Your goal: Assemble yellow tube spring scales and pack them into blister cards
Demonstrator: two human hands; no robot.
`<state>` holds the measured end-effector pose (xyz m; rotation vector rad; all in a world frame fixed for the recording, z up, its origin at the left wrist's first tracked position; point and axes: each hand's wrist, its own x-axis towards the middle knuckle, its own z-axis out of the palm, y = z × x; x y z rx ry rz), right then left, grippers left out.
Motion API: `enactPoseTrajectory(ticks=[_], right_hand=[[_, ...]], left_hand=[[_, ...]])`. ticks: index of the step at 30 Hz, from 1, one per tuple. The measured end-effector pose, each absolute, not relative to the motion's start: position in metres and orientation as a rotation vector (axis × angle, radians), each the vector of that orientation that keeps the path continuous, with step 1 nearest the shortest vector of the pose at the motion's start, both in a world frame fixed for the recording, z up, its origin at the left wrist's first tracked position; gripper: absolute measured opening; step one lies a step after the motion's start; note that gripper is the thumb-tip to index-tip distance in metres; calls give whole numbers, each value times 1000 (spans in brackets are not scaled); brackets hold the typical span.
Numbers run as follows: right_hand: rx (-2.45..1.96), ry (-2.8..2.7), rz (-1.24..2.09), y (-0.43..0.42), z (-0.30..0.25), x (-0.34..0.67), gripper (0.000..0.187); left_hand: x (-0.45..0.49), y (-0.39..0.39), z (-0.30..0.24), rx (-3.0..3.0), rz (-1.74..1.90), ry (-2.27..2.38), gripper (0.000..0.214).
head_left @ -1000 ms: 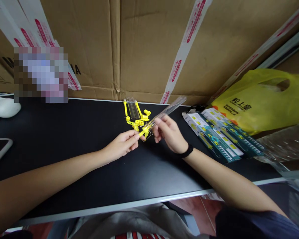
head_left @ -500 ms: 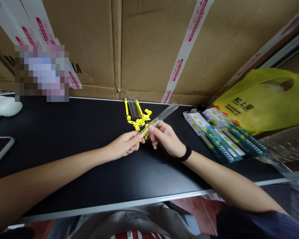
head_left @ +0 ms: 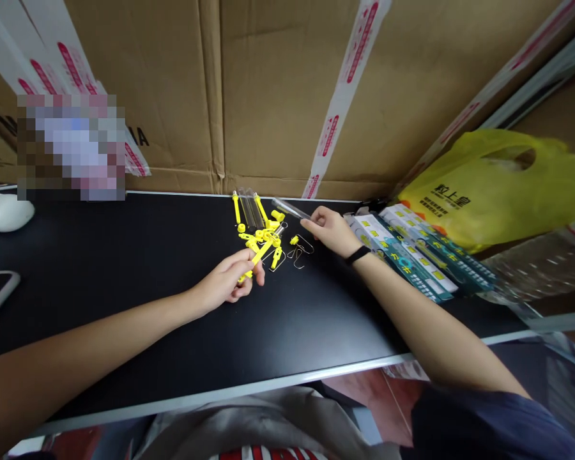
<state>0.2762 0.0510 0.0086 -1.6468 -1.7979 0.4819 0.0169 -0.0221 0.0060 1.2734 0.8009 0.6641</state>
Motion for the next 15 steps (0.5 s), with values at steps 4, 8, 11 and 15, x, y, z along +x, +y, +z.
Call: enactPoseTrajectory(ticks=[4,8,11,15], right_hand=[[-1857,-1883,130,57,3,283,28],[-1953,-1909,23,58,2,283,28],[-1950,-1939,33,57,1,280,27],[-1810,-1980,10,54,0,278,27]], left_hand=[[15,-24,7,1275,640,765,16],[13,-24,7,1215,659,704,16],[13,-24,6,1246,681,680,24],[12,-25,5,1192,716,655,28]])
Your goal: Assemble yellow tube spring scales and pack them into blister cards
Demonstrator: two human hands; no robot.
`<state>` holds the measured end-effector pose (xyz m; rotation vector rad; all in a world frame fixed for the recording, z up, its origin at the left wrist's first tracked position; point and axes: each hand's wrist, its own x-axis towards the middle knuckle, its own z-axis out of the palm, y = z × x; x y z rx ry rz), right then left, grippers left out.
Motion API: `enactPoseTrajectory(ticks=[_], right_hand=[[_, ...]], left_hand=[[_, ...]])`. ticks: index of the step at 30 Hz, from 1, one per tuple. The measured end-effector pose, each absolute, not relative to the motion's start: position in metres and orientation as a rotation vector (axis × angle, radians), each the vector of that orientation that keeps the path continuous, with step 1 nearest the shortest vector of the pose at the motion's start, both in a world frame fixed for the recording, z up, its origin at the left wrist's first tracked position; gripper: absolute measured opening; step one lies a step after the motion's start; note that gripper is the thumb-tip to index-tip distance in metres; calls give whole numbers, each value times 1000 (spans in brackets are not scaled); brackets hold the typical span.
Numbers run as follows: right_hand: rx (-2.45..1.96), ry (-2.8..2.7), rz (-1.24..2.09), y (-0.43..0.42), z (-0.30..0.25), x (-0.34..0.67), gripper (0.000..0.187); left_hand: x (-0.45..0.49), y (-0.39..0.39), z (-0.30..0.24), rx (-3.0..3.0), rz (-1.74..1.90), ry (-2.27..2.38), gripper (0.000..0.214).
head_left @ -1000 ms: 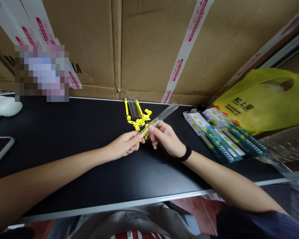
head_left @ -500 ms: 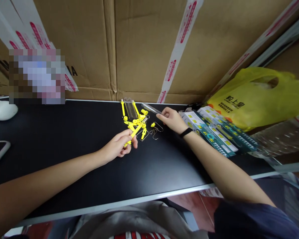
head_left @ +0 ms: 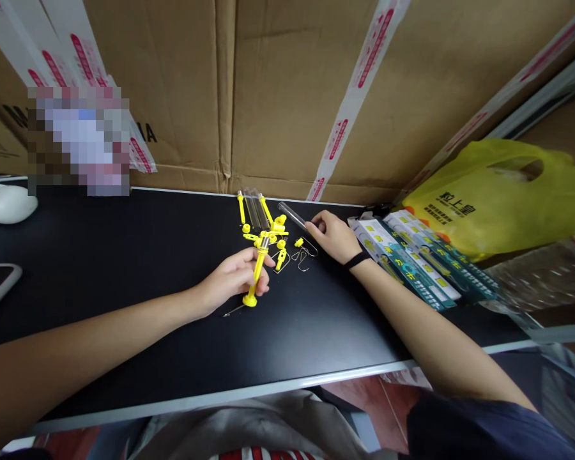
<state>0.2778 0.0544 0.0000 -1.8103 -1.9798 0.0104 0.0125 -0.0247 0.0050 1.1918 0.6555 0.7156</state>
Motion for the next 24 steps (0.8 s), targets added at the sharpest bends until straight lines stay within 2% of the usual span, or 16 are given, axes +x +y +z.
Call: enactPoseTrajectory(ticks=[4,7,12,15,24], right_hand=[[-1490,-2110,-191,46,2,270,17],[-1247,-2262,-224,34,7,259,11],[-933,-2658,-166,15,16,242,21],[-916,-2779,-241,9,19,239,25],[-958,-2827,-428,8,20,239,18]], left_hand=[[14,-25,5,1151,752,676,17],[14,-26,5,1156,757,670,25],[16,-27,7,1189,733,703,21],[16,-26,6,1183,722,736,17],[15,-24,5,1214,711,752,14]])
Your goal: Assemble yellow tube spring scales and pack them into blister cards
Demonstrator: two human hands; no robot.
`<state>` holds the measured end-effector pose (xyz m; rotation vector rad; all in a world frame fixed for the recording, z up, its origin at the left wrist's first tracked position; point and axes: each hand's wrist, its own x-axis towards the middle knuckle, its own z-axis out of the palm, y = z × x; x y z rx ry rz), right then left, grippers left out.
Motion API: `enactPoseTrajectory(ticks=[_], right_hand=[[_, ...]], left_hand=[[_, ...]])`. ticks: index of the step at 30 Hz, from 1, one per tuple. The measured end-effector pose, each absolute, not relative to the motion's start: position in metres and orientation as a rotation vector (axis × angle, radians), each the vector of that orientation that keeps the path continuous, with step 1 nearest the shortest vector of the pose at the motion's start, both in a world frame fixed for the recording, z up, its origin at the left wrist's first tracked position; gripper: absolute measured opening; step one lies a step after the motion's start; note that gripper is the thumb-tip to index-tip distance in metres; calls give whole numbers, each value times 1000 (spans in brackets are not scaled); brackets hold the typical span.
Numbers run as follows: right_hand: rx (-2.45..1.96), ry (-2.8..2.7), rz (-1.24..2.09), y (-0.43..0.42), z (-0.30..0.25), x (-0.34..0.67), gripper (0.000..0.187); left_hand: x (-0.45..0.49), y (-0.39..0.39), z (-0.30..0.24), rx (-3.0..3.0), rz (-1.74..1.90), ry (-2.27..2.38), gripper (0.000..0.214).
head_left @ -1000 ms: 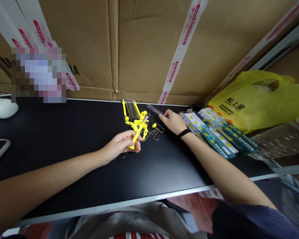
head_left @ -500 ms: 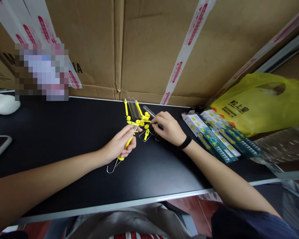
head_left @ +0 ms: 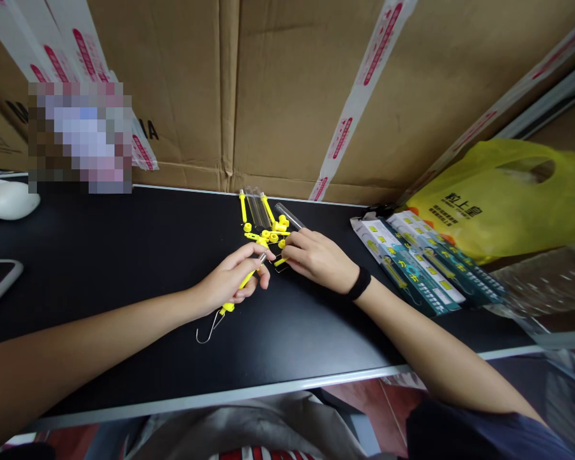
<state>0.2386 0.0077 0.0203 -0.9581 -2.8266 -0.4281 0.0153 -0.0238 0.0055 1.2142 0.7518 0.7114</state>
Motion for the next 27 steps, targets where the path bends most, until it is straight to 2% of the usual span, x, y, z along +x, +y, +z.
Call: enactPoseTrajectory(ticks=[3,5,7,10,13,18,22,27], right_hand=[[-997,-2697,-346,6,20,238,16],[-1045,-2490,-139,3,20,237,10],[-1072,-2227,229,0,20,235,10],[-1032,-1853,875,-5,20,228,23],[-967,-1649,1263,-8,18,222,34],[-930,-1558,1433,-8,15,218,35],[-959,-1581,1416,-8,15,219,28],[-986,-1600,1346,-7,16,220,29]], left_hand=[[15,-23,5,1228,718,723,15],[15,-23,4,1240,718,699,18],[15,-23,3,1245,715,687,19],[14,-23,2,1234,692,682,21],[13,-23,2,1209,659,668,23],[12,-22,2,1187,663,652,28],[12,-23,1,1162,686,637,25],[12,-23,-2,1180,829,557,17]])
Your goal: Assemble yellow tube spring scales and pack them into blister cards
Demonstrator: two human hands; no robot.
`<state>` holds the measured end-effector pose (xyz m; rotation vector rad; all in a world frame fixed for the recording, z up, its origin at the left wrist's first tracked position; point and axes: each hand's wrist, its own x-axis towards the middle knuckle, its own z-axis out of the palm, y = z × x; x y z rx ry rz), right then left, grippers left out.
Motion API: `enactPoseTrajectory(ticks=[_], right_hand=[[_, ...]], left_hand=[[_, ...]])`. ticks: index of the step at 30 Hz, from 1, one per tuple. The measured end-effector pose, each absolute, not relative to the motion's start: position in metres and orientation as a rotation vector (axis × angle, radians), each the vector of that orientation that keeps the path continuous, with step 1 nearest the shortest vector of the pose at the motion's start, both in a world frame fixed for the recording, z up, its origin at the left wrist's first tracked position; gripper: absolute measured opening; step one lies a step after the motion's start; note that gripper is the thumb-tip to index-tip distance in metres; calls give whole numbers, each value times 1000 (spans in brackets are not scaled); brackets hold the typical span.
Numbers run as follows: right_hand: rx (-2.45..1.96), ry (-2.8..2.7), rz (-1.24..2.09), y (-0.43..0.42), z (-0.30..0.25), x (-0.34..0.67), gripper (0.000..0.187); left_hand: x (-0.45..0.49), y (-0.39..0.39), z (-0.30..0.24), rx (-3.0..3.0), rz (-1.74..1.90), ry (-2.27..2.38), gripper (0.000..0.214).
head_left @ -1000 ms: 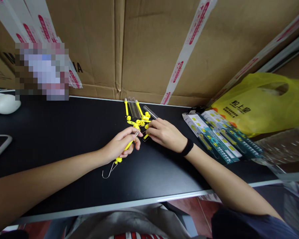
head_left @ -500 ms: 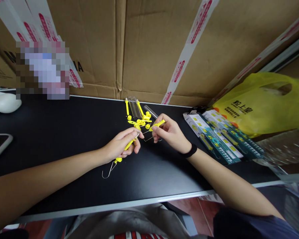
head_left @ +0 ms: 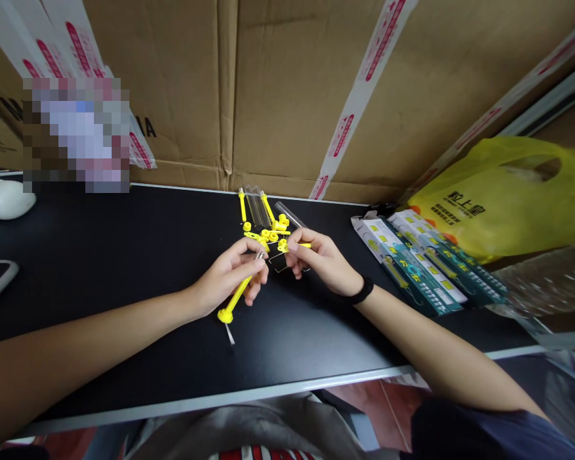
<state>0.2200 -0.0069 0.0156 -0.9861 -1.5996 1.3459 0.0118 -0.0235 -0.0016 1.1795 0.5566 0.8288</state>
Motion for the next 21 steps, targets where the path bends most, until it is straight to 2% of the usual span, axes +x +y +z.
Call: enactPoseTrajectory(ticks=[5,8,14,21], right_hand=[[-992,-1632,1266,-6,14,220,29],[-963,-1649,1279,-6,13,220,28],[-928,-1666,1347,-9,14,218,29],[-848,-1556,1768,-21,19,212,27]], left_hand=[[12,-23,-1,1189,822,608,19],[12,-23,0,1127,788,627,14],[12,-24,0,1133,754,651,20],[16,-28,-7,1335,728,682,20]])
